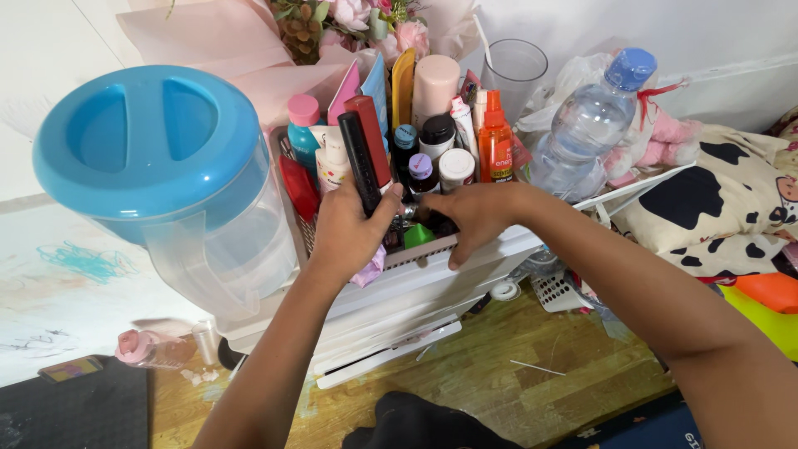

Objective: The person removes items from various plastic bags and containers and organizes them into a white plastic tray and a set of white drawers.

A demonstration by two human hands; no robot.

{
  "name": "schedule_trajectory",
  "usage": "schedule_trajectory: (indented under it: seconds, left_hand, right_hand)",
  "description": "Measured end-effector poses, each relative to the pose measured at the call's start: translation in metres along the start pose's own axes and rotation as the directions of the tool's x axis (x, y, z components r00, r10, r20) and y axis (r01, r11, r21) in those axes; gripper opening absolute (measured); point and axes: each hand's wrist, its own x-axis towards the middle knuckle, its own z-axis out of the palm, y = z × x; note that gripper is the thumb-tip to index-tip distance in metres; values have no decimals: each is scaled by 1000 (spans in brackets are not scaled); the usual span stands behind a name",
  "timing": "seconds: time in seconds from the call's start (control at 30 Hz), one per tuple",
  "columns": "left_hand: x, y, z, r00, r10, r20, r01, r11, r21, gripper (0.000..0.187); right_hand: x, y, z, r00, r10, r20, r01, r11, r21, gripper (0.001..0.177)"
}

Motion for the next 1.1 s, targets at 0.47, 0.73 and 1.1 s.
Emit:
schedule_trajectory:
  seconds: [0.47, 0.73, 1.1]
  left_hand:
    - [0, -5, -3, 1000, -5, 0, 5, 999, -39, 33]
    - [2, 0, 2, 998, -48, 51, 51, 997, -57, 40]
    - [20, -13, 18, 967, -157, 200, 210, 937, -280, 76]
  right_hand:
    - [-11, 58, 12, 881, -286, -377, 469, 639, 610, 51]
    - [1, 33, 22, 368, 392, -843, 929, -121, 349, 19]
    - [33, 15, 10, 817, 365, -445, 569, -632, 526, 21]
